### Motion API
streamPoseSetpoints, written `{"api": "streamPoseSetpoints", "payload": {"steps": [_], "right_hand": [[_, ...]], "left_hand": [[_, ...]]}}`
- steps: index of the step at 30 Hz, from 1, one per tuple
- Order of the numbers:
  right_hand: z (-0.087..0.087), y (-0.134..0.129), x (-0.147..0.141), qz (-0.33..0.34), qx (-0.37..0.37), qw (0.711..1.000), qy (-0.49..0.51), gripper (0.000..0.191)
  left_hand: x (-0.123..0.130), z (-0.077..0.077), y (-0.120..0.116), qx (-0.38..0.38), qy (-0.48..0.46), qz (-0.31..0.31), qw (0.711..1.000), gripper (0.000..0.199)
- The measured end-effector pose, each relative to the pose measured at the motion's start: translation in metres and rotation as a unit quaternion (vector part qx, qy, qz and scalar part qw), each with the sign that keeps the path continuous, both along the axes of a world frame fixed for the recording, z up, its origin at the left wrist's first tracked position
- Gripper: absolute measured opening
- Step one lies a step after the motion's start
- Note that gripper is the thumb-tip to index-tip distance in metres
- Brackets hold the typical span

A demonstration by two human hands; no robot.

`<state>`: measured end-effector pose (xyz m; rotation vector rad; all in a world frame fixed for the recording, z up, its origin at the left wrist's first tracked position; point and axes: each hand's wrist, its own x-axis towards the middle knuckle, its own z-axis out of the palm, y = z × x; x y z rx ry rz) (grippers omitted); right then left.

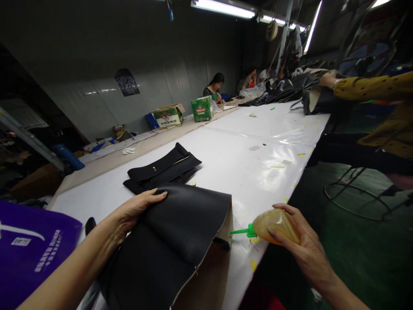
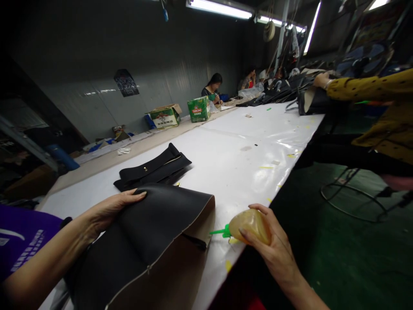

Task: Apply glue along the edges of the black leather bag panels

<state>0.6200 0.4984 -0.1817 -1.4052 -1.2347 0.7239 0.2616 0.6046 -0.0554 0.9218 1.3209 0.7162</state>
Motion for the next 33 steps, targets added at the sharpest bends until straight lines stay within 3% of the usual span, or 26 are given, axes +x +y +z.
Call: {"api": "streamPoseSetpoints", "payload": {"steps": [7,15,33], "right_hand": [[-0.010,0.009,-0.003,-0.008,-0.059,0.998,0.031,0.052],[-0.006,0.015,-0.006,-0.018,-0.066,0.997,0.041,0.053],[-0.005,0.018,-0.005,0.016,-0.090,0.994,0.066,0.046]], "left_hand": [[0.000,0.003,-0.011,-0.002,0.007,0.056,0.998,0.047],[0.000,0.001,-0.023,0.001,-0.019,0.038,0.999,0.036],[-0.002,0.002,-0.026,0.017,-0.004,0.043,0.999,0.041]]}}
